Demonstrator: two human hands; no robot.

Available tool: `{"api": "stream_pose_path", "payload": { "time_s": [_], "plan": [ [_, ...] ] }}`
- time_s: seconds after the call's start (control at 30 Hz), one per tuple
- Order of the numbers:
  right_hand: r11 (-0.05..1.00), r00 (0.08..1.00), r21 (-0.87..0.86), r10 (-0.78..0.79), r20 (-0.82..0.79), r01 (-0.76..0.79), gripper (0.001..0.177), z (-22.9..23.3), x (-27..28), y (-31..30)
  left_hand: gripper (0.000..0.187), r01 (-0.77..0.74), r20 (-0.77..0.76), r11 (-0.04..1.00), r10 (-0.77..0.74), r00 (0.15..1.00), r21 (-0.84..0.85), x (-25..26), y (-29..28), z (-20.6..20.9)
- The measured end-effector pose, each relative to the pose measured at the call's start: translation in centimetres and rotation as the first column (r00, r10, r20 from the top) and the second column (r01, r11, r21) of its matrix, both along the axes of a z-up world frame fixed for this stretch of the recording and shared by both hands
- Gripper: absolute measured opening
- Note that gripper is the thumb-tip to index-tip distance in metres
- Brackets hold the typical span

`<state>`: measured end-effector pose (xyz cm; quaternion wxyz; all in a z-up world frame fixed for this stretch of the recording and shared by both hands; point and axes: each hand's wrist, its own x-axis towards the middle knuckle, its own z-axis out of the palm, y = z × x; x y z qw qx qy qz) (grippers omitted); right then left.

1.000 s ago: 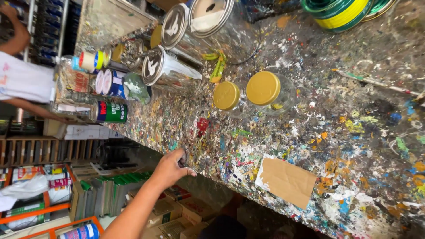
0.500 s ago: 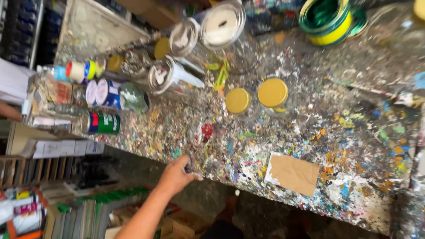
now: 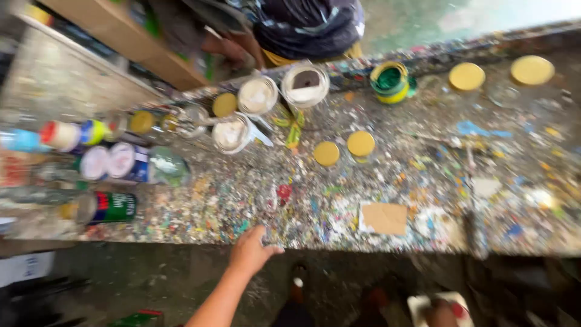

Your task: Organizing and opening paint cans at a mixing station

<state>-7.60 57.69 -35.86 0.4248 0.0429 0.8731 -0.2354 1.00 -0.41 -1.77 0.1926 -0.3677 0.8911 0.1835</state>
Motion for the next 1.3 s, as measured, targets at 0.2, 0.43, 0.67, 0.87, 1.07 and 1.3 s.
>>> {"api": "stream_pose_path", "payload": {
  "time_s": [0.2,0.43,0.67,0.87,1.07,1.3],
  "plan": [
    [0.994,0.977,0.107,0.005,-0.212,0.018,0.032,13.7,4.6,-2.2,0.073,0.26,-0.168,0.958,-0.279,0.946,-0.123,1.5,-0.7,-1.1],
    [0.891,0.852,0.453,0.221,-0.474,0.021,0.031,39.2,8.1,-8.8,0.054,0.445,-0.306,0.883,-0.388,0.87,0.146,3.1,-4.6,1.0],
    [0.945,0.46,0.25,0.321,-0.828,-0.21,0.011,61.7,6.7,-19.3,0.039,0.464,-0.555,0.845,-0.258,0.791,0.268,4.3,-8.1,-1.7],
    [0.877,0.371,0.231,0.4,-0.838,-0.422,0.007,70.1,3.9,-29.8,0.045,0.419,-0.485,0.687,-0.11,0.868,0.594,4.2,-10.5,1.5],
    [0.938,0.44,0.153,0.284,-0.852,-0.31,0.011,69.2,-0.8,-37.3,0.024,0.35,-0.712,0.803,0.125,0.691,0.481,9.0,-16.8,1.2],
    [0.947,0.518,-0.057,0.121,-0.847,-0.315,0.008,62.8,-5.6,-44.7,0.023,0.214,-0.882,0.938,0.156,0.444,0.274,13.0,-24.0,-3.3]
  ]
}}
